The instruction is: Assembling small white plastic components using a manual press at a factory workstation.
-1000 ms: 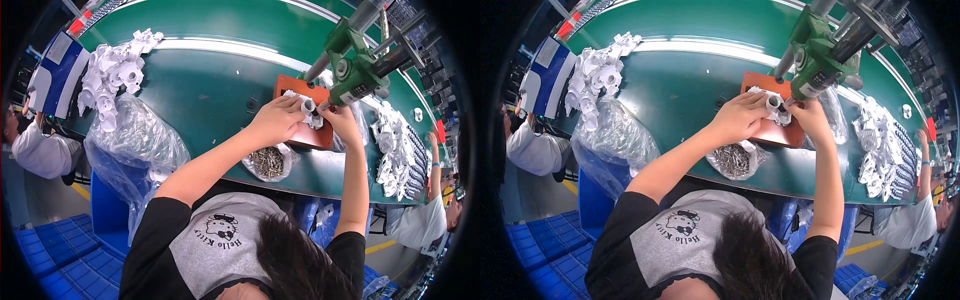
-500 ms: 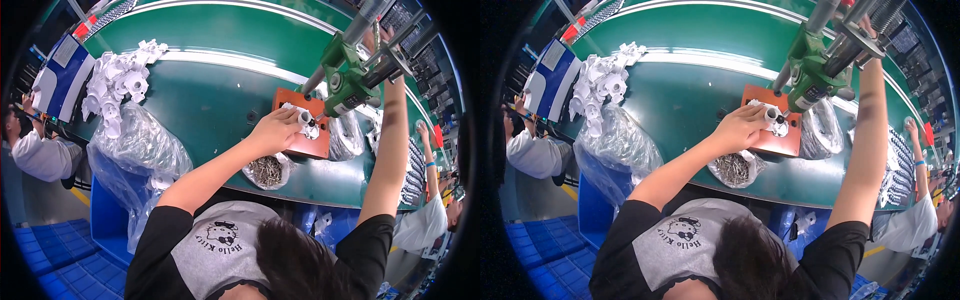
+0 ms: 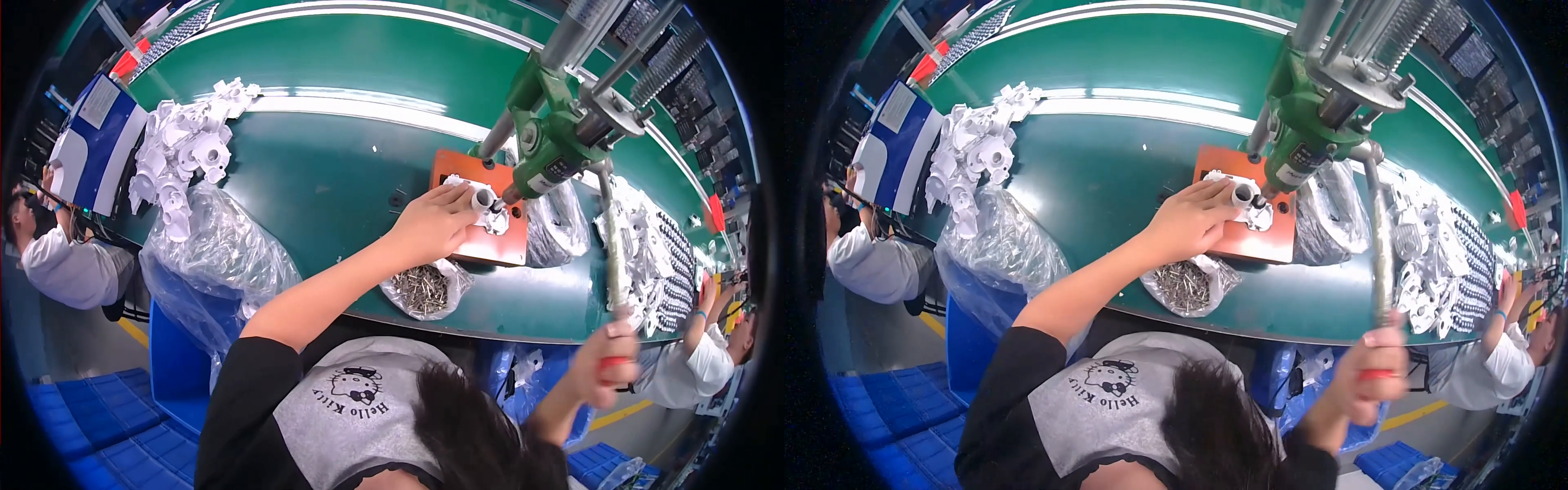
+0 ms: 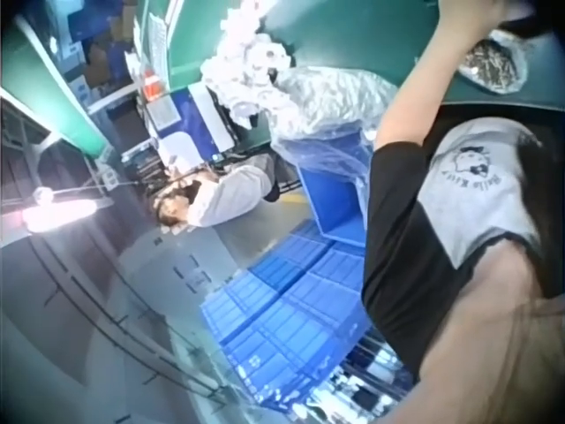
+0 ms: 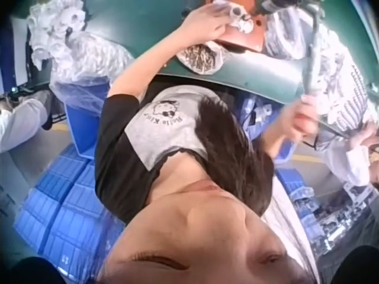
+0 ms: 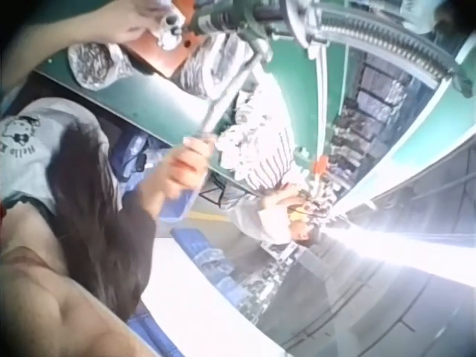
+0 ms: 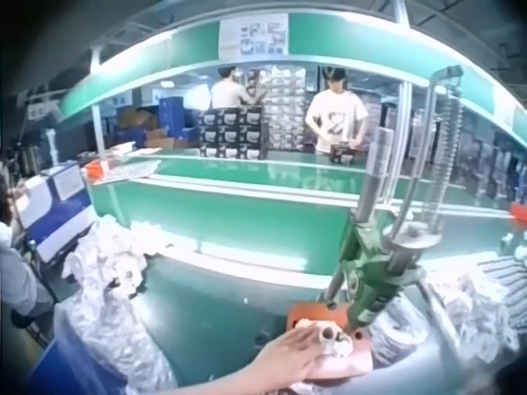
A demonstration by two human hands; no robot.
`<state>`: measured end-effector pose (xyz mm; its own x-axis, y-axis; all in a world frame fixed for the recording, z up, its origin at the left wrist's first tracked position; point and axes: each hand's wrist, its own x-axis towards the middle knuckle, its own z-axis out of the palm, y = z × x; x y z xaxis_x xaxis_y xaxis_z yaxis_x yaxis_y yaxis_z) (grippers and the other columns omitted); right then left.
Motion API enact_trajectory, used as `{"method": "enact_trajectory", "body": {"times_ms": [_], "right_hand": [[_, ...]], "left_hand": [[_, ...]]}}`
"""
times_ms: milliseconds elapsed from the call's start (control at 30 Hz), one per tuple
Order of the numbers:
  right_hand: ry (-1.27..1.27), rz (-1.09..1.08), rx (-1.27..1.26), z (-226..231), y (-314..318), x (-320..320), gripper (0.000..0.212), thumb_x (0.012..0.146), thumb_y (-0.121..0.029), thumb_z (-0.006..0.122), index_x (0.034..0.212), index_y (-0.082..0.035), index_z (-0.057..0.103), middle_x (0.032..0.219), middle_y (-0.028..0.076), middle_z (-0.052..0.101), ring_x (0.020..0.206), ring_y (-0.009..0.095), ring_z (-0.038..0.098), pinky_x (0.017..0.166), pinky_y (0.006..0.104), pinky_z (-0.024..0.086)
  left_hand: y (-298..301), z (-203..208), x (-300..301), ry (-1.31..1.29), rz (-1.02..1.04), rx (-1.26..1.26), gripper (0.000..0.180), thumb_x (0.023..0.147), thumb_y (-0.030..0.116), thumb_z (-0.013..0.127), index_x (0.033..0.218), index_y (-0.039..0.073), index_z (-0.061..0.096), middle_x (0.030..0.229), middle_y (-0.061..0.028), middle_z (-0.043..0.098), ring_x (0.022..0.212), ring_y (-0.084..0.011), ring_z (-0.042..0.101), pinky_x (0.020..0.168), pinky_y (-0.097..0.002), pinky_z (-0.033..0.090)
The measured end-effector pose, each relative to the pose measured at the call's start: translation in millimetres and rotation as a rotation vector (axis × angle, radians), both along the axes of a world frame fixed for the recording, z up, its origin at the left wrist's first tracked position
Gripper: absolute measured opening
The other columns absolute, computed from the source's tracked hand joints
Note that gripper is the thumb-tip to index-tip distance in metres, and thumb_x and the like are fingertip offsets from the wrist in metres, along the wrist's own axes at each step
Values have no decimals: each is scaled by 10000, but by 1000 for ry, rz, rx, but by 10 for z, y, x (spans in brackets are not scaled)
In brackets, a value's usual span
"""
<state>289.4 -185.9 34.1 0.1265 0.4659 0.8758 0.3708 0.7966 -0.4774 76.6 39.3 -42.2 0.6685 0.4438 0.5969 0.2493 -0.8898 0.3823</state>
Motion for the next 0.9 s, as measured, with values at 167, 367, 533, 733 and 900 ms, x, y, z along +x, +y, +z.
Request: {"method": "enact_trajectory", "body": {"times_ms": [167, 367, 533, 733, 900], "right_hand": [[-65, -289, -65, -170, 4, -196, 247, 701, -355, 521, 643, -136, 421, 724, 70, 535, 907, 305, 483, 1023, 537, 211], [-202, -175, -34, -122, -19, -100, 214, 685, -280, 493, 617, -103, 395, 664, 84, 519, 903, 315, 482, 976, 520, 266], [-87, -269, -51, -126, -33, -165, 195, 685, -271, 500, 662, -93, 424, 699, 127, 529, 928, 339, 502, 986, 538, 259], [222, 505, 163, 1011, 784, 405, 685, 803, -357, 517, 1356, -3, 323, 1355, 266, 384, 1309, 443, 296, 1105, 588, 87], [463, -157, -372, 1335, 2305, 337, 483, 898, -125, 488, 1350, -16, 356, 1246, 126, 510, 1138, 204, 484, 993, 339, 353]], "left_hand": [[13, 42, 5, 60, -40, 10, 223, 783, 65, 534, 984, 99, 625, 1197, -115, 575, 1178, -274, 503, 1003, -401, 398], [-6, -5, 32, 12, -39, 46, 196, 752, 76, 536, 944, 65, 579, 1106, -135, 600, 1140, -295, 526, 980, -410, 409], [-18, -31, -8, 38, -19, 6, 267, 787, 91, 543, 1049, 84, 595, 1173, -159, 583, 1153, -305, 522, 981, -406, 419], [49, 88, 118, 130, 39, -262, 417, 798, 186, 596, 1177, 52, 483, 1234, -186, 529, 1195, -336, 467, 974, -426, 381], [252, 159, 208, 157, -51, -128, 391, 763, 253, 647, 1070, 50, 514, 1024, -141, 551, 1134, -319, 469, 923, -435, 358]]}}
